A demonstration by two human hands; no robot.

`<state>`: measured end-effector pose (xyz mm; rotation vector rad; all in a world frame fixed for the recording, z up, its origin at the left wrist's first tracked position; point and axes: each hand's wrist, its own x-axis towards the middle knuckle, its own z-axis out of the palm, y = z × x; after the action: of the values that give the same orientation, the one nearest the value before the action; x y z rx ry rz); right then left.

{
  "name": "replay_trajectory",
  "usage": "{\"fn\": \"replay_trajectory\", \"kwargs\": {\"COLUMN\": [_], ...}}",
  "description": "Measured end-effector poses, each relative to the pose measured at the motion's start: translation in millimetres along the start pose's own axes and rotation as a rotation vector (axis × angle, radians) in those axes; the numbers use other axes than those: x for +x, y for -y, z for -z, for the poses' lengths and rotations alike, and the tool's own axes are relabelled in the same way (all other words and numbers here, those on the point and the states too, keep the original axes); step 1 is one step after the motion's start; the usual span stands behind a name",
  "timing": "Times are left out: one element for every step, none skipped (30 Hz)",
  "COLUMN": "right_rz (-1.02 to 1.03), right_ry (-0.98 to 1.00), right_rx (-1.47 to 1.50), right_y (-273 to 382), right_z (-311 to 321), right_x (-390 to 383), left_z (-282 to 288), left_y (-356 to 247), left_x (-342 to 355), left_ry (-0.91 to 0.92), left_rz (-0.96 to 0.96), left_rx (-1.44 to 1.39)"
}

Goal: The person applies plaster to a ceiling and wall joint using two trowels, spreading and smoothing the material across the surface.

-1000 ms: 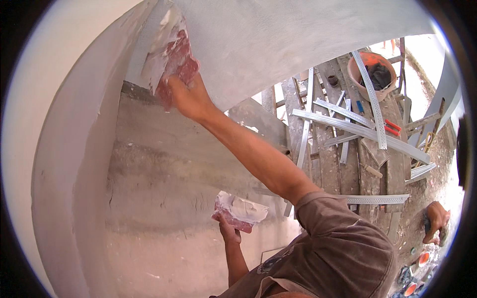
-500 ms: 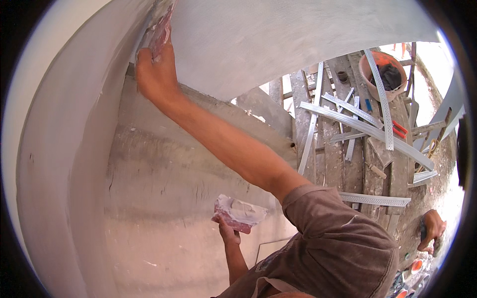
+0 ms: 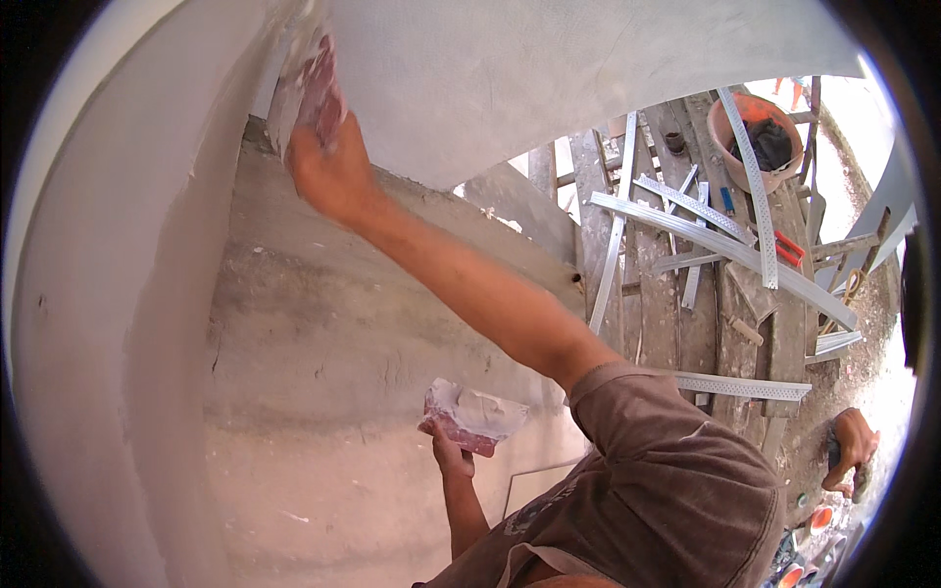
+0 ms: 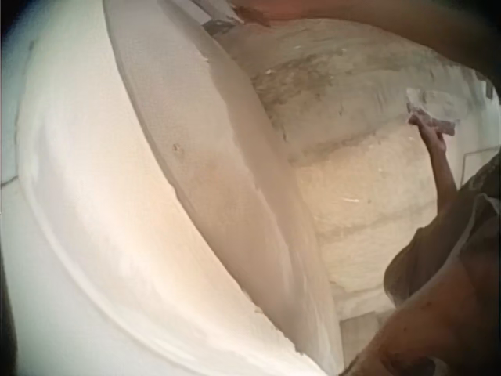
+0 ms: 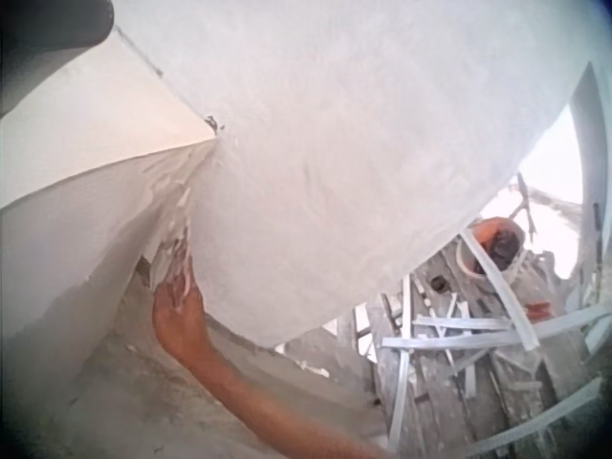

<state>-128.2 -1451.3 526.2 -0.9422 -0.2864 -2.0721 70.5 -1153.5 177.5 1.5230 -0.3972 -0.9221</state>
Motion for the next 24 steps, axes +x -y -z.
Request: {"fn": "replay_trajectory", "kwargs": {"right_rz": [-0.052, -0.102, -0.099, -0.1, -0.1, -0.105, -0.077, -0.048, 0.015, 0.076, 0.102, 0.127, 0.152, 0.145, 0.137, 0.131, 0.128, 0.126, 0.122, 0.13, 0.139, 0.147, 0.135, 0.123], "right_ry": [0.0, 0.004, 0.047, 0.072, 0.098, 0.104, 0.127, 0.155, 0.203, 0.244, 0.184, 0.124, 0.068, 0.035, 0.003, -0.026, -0.038, -0.05, -0.058, -0.003, 0.052, 0.103, 0.119, 0.135], "right_rx": [0.033, 0.068, 0.088, 0.074, 0.058, 0.007, -0.039, -0.075, -0.106, -0.143, -0.109, -0.073, -0.039, -0.088, -0.136, -0.183, -0.198, -0.214, -0.226, -0.231, -0.238, -0.239, -0.2, -0.16], "right_y": [-4, -5, -4, -5, -5, -5, -3, -2, 0, 0, -7, -16, -24, -29, -35, -37, -38, -39, -39, -38, -36, -35, -37, -40], "right_z": [4, 5, 7, 6, 5, 2, 1, -4, -5, -2, -3, -8, -12, -15, -17, -23, -32, -41, -49, -49, -45, -43, -41, -41], "right_x": [7, 14, 20, 20, 20, 14, 5, -4, -17, -24, -26, -25, -22, -15, -5, 1, 4, 7, 6, -2, -14, -24, -31, -37], "left_z": [0, 0, -1, -1, -2, -2, -1, 4, 9, 10, 12, 14, 12, 10, 9, 8, 10, 13, 16, 20, 24, 28, 33, 39], "left_y": [-1, -1, -1, -1, -1, -1, 0, 1, 4, 3, 2, 1, -2, -4, -6, -7, -6, -4, -2, -1, 1, 0, 3, 7], "left_x": [-1, -2, -4, -5, -6, -8, -11, -9, -5, -6, -7, -7, -9, -11, -13, -15, -15, -16, -17, -19, -21, -23, -20, -13], "left_ry": [0.0, -0.011, -0.022, -0.032, -0.041, -0.049, -0.058, -0.058, -0.059, -0.057, -0.072, -0.089, -0.103, -0.123, -0.143, -0.162, -0.161, -0.16, -0.162, -0.163, -0.162, -0.166, -0.161, -0.157], "left_rz": [0.009, 0.016, 0.023, 0.029, 0.037, 0.045, 0.055, 0.04, 0.026, 0.019, 0.027, 0.035, 0.044, 0.049, 0.054, 0.057, 0.043, 0.03, 0.014, 0.015, 0.017, 0.015, 0.008, 0.0], "left_rx": [0.011, 0.0, -0.01, -0.022, -0.016, -0.009, 0.0, -0.008, -0.016, -0.017, -0.015, -0.015, -0.018, -0.017, -0.017, -0.019, -0.034, -0.049, -0.068, -0.066, -0.063, -0.058, -0.067, -0.076]}}
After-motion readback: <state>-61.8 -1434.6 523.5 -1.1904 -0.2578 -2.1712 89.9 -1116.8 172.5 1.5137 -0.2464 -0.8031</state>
